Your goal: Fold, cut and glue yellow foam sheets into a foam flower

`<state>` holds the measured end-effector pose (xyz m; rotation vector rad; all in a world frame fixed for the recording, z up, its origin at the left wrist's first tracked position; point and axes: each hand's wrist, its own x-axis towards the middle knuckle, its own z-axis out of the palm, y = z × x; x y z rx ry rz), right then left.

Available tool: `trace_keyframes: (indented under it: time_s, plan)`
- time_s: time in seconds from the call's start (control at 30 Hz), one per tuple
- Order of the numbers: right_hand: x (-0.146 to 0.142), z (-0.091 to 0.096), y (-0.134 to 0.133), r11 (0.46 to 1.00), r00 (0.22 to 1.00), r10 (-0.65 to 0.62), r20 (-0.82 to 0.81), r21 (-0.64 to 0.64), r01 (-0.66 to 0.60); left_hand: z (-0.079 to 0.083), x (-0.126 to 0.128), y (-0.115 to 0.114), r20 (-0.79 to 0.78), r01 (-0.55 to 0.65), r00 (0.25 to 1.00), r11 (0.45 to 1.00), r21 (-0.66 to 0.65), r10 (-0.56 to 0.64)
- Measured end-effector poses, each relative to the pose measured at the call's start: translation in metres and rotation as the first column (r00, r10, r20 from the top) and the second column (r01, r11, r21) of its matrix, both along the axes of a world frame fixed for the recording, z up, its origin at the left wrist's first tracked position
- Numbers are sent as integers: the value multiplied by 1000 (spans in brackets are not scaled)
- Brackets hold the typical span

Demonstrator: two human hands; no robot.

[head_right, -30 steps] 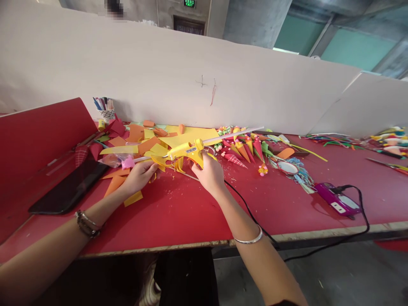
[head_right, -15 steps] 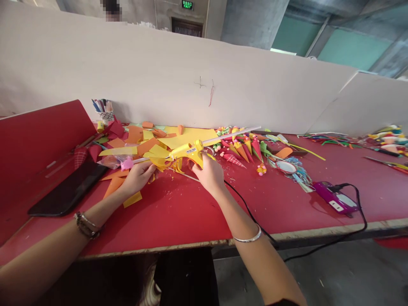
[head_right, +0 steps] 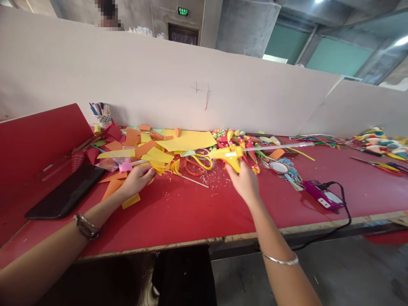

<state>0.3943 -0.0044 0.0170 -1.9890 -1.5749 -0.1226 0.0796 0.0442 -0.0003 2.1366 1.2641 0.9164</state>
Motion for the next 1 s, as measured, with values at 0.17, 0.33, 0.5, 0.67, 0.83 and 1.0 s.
trace_keyframes:
  time_s: [0.17, 0.33, 0.5, 0.67, 0.83, 1.0]
  plan:
    - [58, -27, -24, 989, 989, -101, 105, -95, 111, -3, 1, 1, -45, 53, 998, 998, 27, -52]
    - [69, -52, -25, 980, 966, -61, 253, -167, 106, -6, 1, 2, -71, 73, 995, 997, 20, -72]
    - [63, -52, -15, 973, 945, -62, 320, -190, 128, -2, -6, 4, -110, 36, 993, 999, 16, -34]
    - [50, -32, -27, 968, 872, -75, 484, -173, 179, -3, -17, 10, -219, 159, 962, 987, -37, -163]
    - [17, -1, -53, 954, 767, -87, 636, -170, 249, -5, -20, 13, -262, 241, 936, 970, -4, -234]
    - [-33, 23, -47, 933, 916, 197, 351, -353, -65, -2, -21, 12, -323, 300, 906, 953, 33, -274]
